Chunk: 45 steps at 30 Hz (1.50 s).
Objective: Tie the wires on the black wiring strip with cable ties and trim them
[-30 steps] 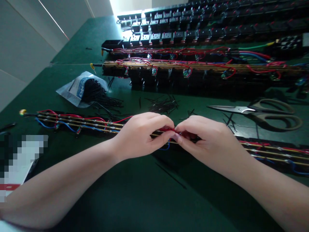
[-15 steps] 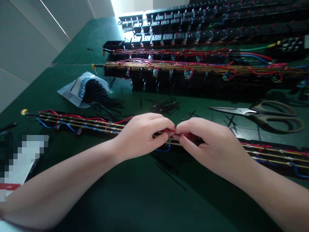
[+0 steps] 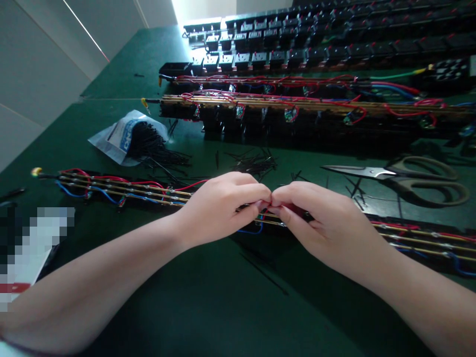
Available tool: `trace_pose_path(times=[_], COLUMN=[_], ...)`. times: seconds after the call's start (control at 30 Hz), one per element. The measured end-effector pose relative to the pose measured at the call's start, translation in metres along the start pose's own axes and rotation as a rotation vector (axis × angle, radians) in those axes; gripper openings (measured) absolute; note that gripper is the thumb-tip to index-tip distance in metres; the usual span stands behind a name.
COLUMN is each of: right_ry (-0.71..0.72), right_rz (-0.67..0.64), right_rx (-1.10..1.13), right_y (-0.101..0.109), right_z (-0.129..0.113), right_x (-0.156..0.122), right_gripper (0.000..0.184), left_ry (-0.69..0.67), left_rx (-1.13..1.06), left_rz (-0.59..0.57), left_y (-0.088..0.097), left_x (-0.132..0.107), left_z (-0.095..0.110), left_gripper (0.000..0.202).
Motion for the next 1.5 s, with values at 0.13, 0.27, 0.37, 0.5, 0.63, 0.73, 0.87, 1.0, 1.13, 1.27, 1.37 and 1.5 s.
trace_pose_path(times=[0.13,0.27,0.37,0.5,0.63,0.73,0.87,1.0,1.13,1.27,1.37,1.5], right_ry=[-0.016,-0.017,-0.009,0.003,-0.002,-0.034,-0.053,-0.062,-0.045,-0.013,-0.017,-0.034], right_rz=[-0.008,0.000,0.026,0.042,0.101,0.118,0.090,0.090,0.051,0.027,0.025,0.062], right_rx=[0.002,0.018,0.006,-0.020,-0.054,-0.069,-0.021,0.054,0.071,0.042,0.043,0.045], right_y=[0.0003,0.0006,0.0012,0.0016,0.0019,0.0015,0.0017,0.0025,0.0015,0.0023,0.0032,0.0033], right_z=[0.0001,0.0001,0.0000,0.0002,0.0009,0.0017,0.0018,0.0021,0.0016,-0.0002,-0.0011,-0.0009], right_x=[0.0013,0.0020,0.0017,0.0005,-0.0003,0.0001,0.0008,0.0002,-0.0002,-0.0009,-0.0012,0.0005], right_gripper=[0.020,0.019,0.018,0.019,0.016,0.016,0.014,0.010,0.009,0.013,0.015,0.011], left_ry=[-0.008,-0.014,-0.018,-0.016,-0.012,0.007,0.032,0.060,0.083,0.070,0.053,0.081], left_rx=[0.030,0.041,0.052,0.058,0.071,0.070,0.064,0.059,0.021,0.011,-0.029,-0.096], left_rz=[-0.003,-0.011,-0.010,-0.005,-0.012,-0.025,-0.039,-0.046,-0.035,-0.022,0.015,0.066], left_y=[-0.0010,-0.0008,-0.0010,-0.0017,-0.0014,-0.0012,-0.0014,-0.0011,-0.0002,0.0003,0.0008,0.0020], left_x=[-0.0003,-0.0013,-0.0011,-0.0001,0.0004,0.0005,0.0002,0.0000,0.0005,0.0011,0.0005,-0.0009], left_z=[-0.0002,-0.0003,-0.0010,-0.0019,-0.0017,-0.0015,-0.0010,-0.0005,-0.0006,-0.0001,0.0005,-0.0004], left_gripper=[0.018,0.018,0.018,0.017,0.017,0.017,0.014,0.008,0.012,0.012,0.015,0.016])
Point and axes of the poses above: each hand's wrist, its own x-axis towards the middle knuckle, its own y-axis out of the back of the hand, z = x × y, the point moved 2 cm from there along x, towards the middle knuckle, and after that the axes turned 12 degrees about z, right-handed, at the moved point
